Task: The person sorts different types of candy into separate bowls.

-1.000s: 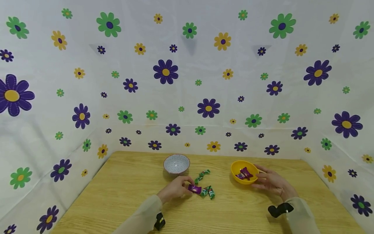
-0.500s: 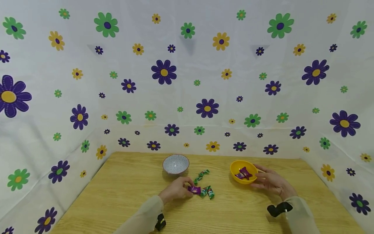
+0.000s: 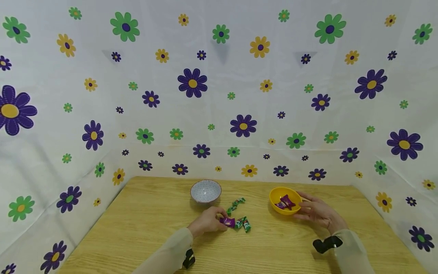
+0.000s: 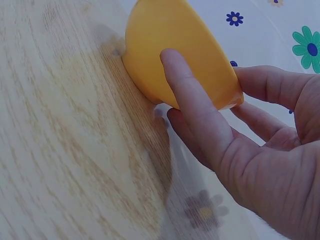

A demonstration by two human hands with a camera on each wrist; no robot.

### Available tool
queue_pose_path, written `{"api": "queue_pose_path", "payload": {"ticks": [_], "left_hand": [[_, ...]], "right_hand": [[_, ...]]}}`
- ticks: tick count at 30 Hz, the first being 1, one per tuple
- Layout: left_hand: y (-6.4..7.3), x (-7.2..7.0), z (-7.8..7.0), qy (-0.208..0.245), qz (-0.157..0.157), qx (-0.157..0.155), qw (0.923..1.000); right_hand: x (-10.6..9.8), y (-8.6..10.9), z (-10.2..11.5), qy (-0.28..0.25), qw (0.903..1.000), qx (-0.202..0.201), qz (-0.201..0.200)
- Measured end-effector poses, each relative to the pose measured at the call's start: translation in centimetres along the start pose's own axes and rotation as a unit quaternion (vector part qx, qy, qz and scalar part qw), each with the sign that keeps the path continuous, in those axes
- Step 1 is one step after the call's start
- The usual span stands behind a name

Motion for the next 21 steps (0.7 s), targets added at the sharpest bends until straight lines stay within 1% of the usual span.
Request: {"api": "queue_pose_path", "payload": {"ticks": [3,7,11,15,19,21], "left_hand": [[-0.09,-0.03,0.0,-0.006,0.0,0.0,1.0],[-0.19,0.07,0.24,0.0,0.006,-0.002,1.0],[-0.23,0.23,0.2,0.032,0.02,0.001,0.9993],[-0.19,0.36,0.22,0.069,0.03,-0.005,0.9972],[-0.2,0.48,0.46,0.097,0.032,-0.027,0.9944],[-0.33,0.49,0.5,0.096,0.03,-0.034,0.9943]], "right_hand": [[-0.04,0.0,0.04,0.001,1.0,-0.002,-0.002],[-0.17,-0.04,0.02,0.003,1.0,-0.002,-0.005],[-0.33,-0.11,0.03,0.005,0.9999,-0.005,-0.012],[-0.3,-0.09,0.03,0.01,0.9998,-0.005,-0.018],[-0.23,-0.08,0.05,0.012,0.9997,-0.006,-0.02],[-0.27,-0.13,0.06,0.01,0.9997,-0.007,-0.019]]}}
Point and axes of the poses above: each hand's wrist, its own y-axis away from the middle knuckle, its own x-axis out of the palm, z = x × y, the point moved 9 cm from there along -y, towards the middle knuckle, and after that the axes turned 13 degrees about x, right-handed, at the moved point
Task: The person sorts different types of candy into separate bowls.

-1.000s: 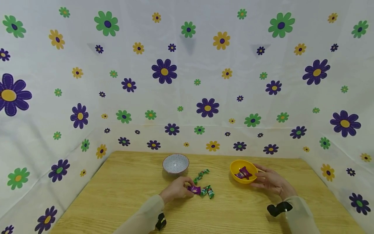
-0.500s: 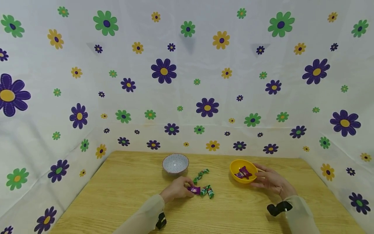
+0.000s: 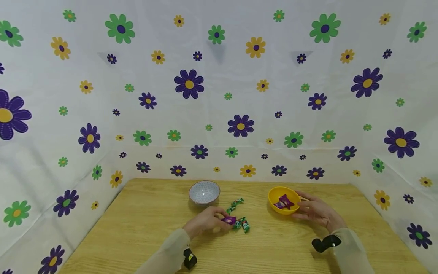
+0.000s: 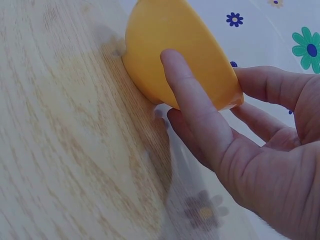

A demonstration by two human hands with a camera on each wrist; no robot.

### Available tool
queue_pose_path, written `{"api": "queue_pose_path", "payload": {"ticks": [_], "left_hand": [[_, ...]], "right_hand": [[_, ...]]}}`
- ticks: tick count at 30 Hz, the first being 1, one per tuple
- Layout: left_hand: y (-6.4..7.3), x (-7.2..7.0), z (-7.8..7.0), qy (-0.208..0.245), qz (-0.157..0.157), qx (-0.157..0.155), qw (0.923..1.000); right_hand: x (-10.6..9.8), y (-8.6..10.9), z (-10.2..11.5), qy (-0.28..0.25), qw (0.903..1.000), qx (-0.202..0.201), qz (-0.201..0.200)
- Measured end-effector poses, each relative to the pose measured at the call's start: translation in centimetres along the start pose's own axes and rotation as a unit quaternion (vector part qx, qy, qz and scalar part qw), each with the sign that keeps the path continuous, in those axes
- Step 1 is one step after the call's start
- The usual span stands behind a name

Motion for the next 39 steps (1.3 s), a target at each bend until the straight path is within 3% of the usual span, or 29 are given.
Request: {"api": "queue_pose_path", "payload": {"ticks": [7,14,21,27,35,39], "left_hand": [[-0.6,0.0,-0.8,0.005,-0.008,0.0,1.0],[-1.6,0.1,-2.2,0.003,-0.02,0.022,0.9995],[-2.6,0.9,-2.6,0.037,-0.023,0.02,0.9989],[-3.6,1.5,-3.6,0.058,-0.02,0.038,0.9974],[-4.8,1.6,-4.0,0.048,-0.063,0.025,0.9965],[-5.4,2.0,-4.1,0.059,-0.067,0.024,0.9958]], "right_hand": [[-0.2,-0.3,-0.1,0.002,1.0,0.003,-0.003],[-0.3,0.0,0.1,0.0,1.0,0.001,0.0],[-0.2,-0.1,0.0,0.004,1.0,0.002,0.001],[-0.2,-0.1,0.0,-0.003,1.0,0.002,0.001],[0.1,0.1,0.1,-0.004,1.0,0.003,0.005],[0.0,0.1,0.1,-0.005,1.0,0.002,0.005]]}}
Point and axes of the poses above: each hand's wrist, its own y-axis away from the middle knuckle, its own x-axis out of the palm, z = x × y, the point moved 9 cm from there along -y, towards the middle knuckle, and after that the axes turned 13 degrees about x, right-handed, at the moved point
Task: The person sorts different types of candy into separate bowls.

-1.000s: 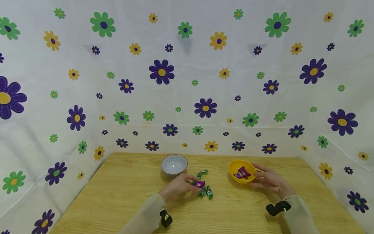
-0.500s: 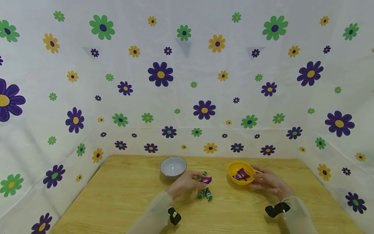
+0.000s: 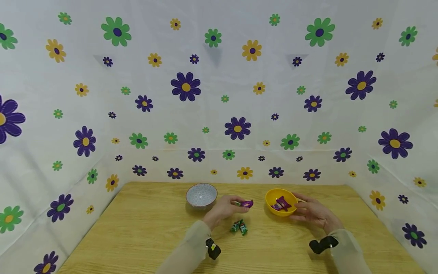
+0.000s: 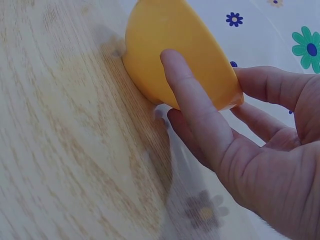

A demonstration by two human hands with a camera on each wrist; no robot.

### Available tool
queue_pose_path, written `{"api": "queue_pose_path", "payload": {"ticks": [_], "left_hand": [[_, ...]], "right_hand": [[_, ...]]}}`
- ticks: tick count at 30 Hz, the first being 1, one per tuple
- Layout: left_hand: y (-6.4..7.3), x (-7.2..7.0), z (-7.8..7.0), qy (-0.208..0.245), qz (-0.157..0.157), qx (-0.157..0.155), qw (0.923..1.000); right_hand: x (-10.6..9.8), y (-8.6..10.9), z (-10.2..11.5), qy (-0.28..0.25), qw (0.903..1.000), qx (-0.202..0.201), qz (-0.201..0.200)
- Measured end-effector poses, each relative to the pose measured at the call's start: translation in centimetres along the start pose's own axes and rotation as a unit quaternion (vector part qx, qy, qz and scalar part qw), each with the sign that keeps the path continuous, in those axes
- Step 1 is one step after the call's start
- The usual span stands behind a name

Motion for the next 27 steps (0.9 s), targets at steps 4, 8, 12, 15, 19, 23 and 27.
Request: {"api": "queue_pose_path", "payload": {"ticks": [4,8,12,15,19,23,27], "left_hand": [[-0.4,0.2,-0.2,-0.002,-0.005,-0.001,1.0],[-0.8,0.5,-0.4,-0.014,-0.014,-0.012,0.9997],[-1.4,1.2,-0.6,-0.021,-0.017,-0.015,0.9995],[-1.8,1.8,-0.9,-0.019,-0.02,-0.012,0.9995],[-2.1,2.4,-1.0,0.003,-0.033,-0.011,0.9994],[-2.3,2.9,-1.1,0.032,-0.051,-0.009,0.9982],[-2.7,3.4,-1.3,0.03,-0.055,-0.003,0.998]], "right_hand": [[0.1,-0.1,0.0,0.0,1.0,-0.002,0.006],[0.1,-0.1,0.0,-0.005,0.9999,-0.004,0.013],[0.1,0.0,-0.1,-0.003,0.9999,-0.003,0.011],[0.0,0.0,-0.2,-0.001,1.0,-0.002,0.007],[-0.2,-0.1,-0.3,-0.002,1.0,-0.004,-0.003],[-0.6,-0.2,-0.4,0.001,0.9998,-0.002,-0.022],[-0.7,-0.2,-0.4,0.001,0.9996,-0.003,-0.027]]}}
Point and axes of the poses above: each hand's wrist, its own y-axis away from the middle knuckle, its own x-axis out of the palm, z = x × y, the point moved 9 cm from there along -y, towards the middle knuckle, and after that the axes turned 13 degrees about x, right-handed, at the moved point
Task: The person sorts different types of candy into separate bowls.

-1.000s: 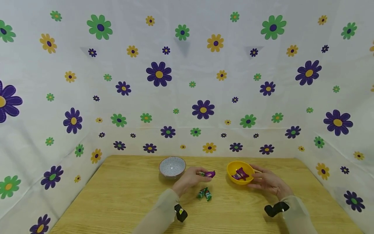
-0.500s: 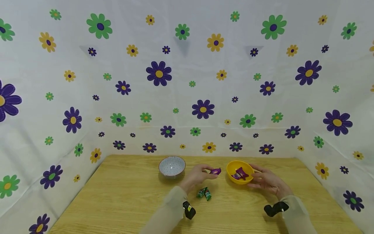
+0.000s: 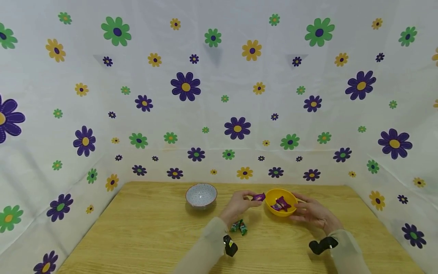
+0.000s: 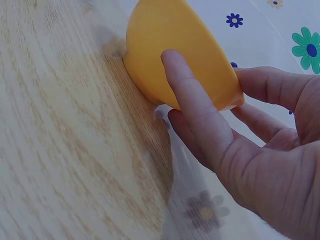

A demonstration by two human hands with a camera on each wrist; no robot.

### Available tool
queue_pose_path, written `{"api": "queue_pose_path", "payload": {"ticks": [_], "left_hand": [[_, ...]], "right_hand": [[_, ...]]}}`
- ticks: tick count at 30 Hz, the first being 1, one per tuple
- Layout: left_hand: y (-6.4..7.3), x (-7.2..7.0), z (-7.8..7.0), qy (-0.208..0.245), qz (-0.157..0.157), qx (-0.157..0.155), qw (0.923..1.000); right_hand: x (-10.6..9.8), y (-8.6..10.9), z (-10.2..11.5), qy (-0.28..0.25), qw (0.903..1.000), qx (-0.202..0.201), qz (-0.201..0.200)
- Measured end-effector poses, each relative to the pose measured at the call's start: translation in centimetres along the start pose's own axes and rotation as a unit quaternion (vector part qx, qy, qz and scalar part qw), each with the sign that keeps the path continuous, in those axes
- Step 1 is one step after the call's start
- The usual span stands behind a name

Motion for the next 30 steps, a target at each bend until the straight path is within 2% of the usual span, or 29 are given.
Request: {"api": "queue_pose_path", "payload": {"ticks": [4,8,11,22,26,30], "left_hand": [[-0.2,0.9,-0.4,0.005,0.016,0.013,0.9998],[-0.3,1.5,-0.8,0.013,0.012,0.021,0.9996],[-0.4,2.0,-1.2,-0.001,0.009,0.031,0.9995],[-0.5,3.9,-1.8,-0.038,0.0,0.031,0.9988],[-0.9,4.7,-1.7,-0.032,-0.004,0.031,0.999],[-1.1,5.1,-1.5,-0.021,-0.022,0.02,0.9993]], "right_hand": [[0.1,0.1,0.0,-0.003,1.0,0.0,0.0],[0.2,0.1,0.1,-0.004,1.0,-0.001,0.002],[0.4,0.2,0.2,0.0,1.0,-0.004,0.009],[0.8,0.4,0.2,0.0,0.9994,-0.007,0.035],[0.8,0.4,0.2,0.002,0.9993,-0.006,0.037],[0.6,0.4,0.2,0.008,0.9995,-0.004,0.029]]}}
Point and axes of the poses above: each hand's wrist, its own y-axis away from the middle knuckle, its own x-axis out of the palm, z = x × y, the point moved 9 cm from there along -y, towards the middle knuckle, and after that the axes turned 13 degrees about x, right-handed, at the moved point
